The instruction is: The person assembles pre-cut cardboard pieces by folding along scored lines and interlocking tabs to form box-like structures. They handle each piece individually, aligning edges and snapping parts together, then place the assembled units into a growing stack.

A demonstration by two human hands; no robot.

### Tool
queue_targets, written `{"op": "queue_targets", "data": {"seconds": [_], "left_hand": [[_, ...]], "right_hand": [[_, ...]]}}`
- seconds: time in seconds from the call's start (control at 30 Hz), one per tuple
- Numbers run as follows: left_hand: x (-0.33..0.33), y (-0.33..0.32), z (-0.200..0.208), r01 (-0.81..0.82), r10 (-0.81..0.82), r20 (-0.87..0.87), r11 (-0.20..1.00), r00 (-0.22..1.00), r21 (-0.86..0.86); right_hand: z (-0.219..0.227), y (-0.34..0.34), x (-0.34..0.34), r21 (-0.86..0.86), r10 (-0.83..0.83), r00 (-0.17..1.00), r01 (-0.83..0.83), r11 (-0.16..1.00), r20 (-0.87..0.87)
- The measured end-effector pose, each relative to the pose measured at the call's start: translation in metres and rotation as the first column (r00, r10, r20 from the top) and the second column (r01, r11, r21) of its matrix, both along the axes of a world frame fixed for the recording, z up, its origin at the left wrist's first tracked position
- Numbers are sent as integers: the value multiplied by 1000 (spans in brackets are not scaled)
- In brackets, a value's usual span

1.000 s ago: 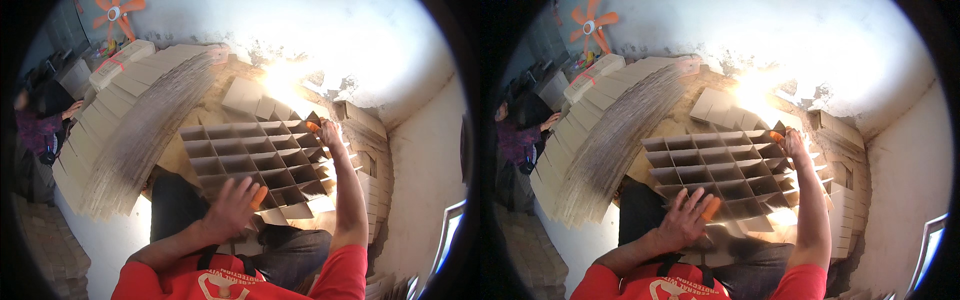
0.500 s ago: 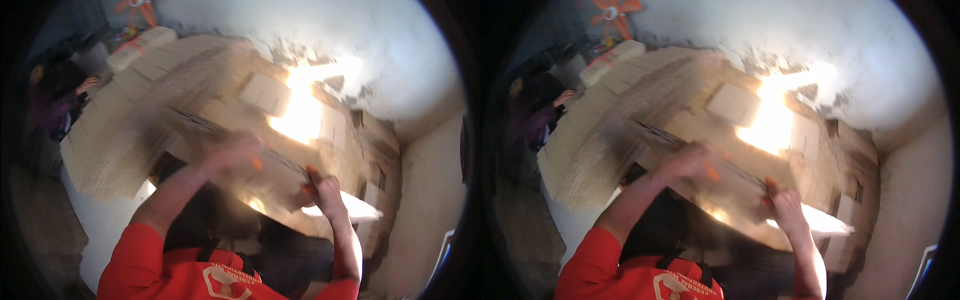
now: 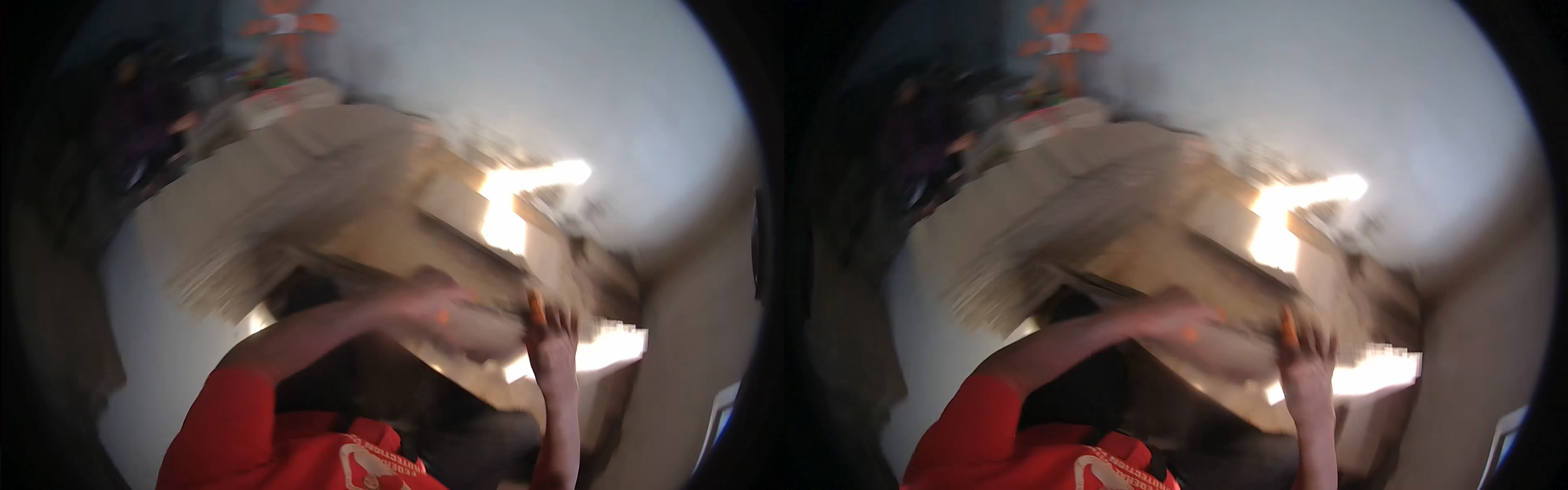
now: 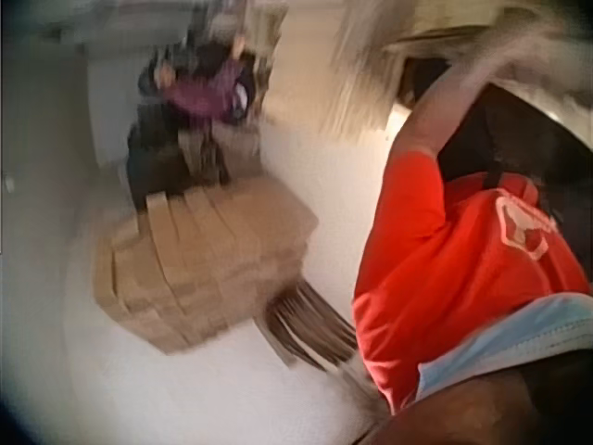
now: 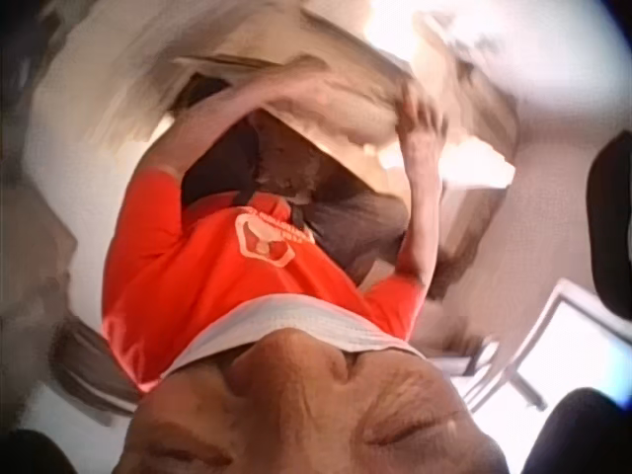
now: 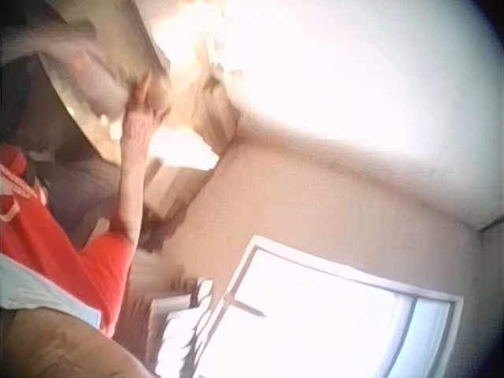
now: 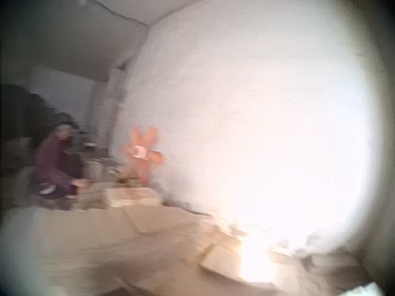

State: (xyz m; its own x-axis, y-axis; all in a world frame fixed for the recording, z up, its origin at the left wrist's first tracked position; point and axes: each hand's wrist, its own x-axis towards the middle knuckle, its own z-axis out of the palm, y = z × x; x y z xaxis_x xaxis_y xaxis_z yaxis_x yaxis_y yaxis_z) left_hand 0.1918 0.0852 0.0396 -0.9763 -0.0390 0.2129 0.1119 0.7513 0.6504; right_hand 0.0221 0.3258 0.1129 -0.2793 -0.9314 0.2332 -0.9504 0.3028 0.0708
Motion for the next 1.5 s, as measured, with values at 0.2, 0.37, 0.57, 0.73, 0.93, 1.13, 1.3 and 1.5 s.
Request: {"op": "queue_targets", "data": {"seconds": [0.2, 0.37, 0.57, 0.73, 0.93, 1.13, 1.3, 1.5], "left_hand": [[20, -63, 71, -213, 246, -54, 914, 968, 344], [19, -73, 122, -148, 259, -145, 838, 955, 526], [28, -38, 160, -120, 179, -60, 838, 982, 533], [45, -31, 185, -327, 420, -34, 751, 907, 574], [99, -85, 261, -719, 408, -689, 654, 599, -238], [141, -91, 288, -909, 443, -798, 119, 409, -400], [173, -118, 220, -674, 483, -740, -347, 468, -653], [250, -181, 93, -497, 721, -546, -318, 426, -808]], "right_hand": [[28, 3, 67, -331, 319, 856, -464, 822, -407], [32, 3, 52, -536, 137, 859, -424, 730, -492], [30, -67, -28, -679, -224, 879, -141, 720, -420], [43, -53, -20, -639, 108, 993, -110, 761, -42], [-17, 34, -65, -725, -48, 982, 168, 668, 184], [-159, 185, -176, -334, -635, 763, 572, 749, -116], [-177, 222, -158, 35, -924, 375, 925, 378, 67], [-200, 245, -148, 260, -960, 212, 931, 256, 184]]}}
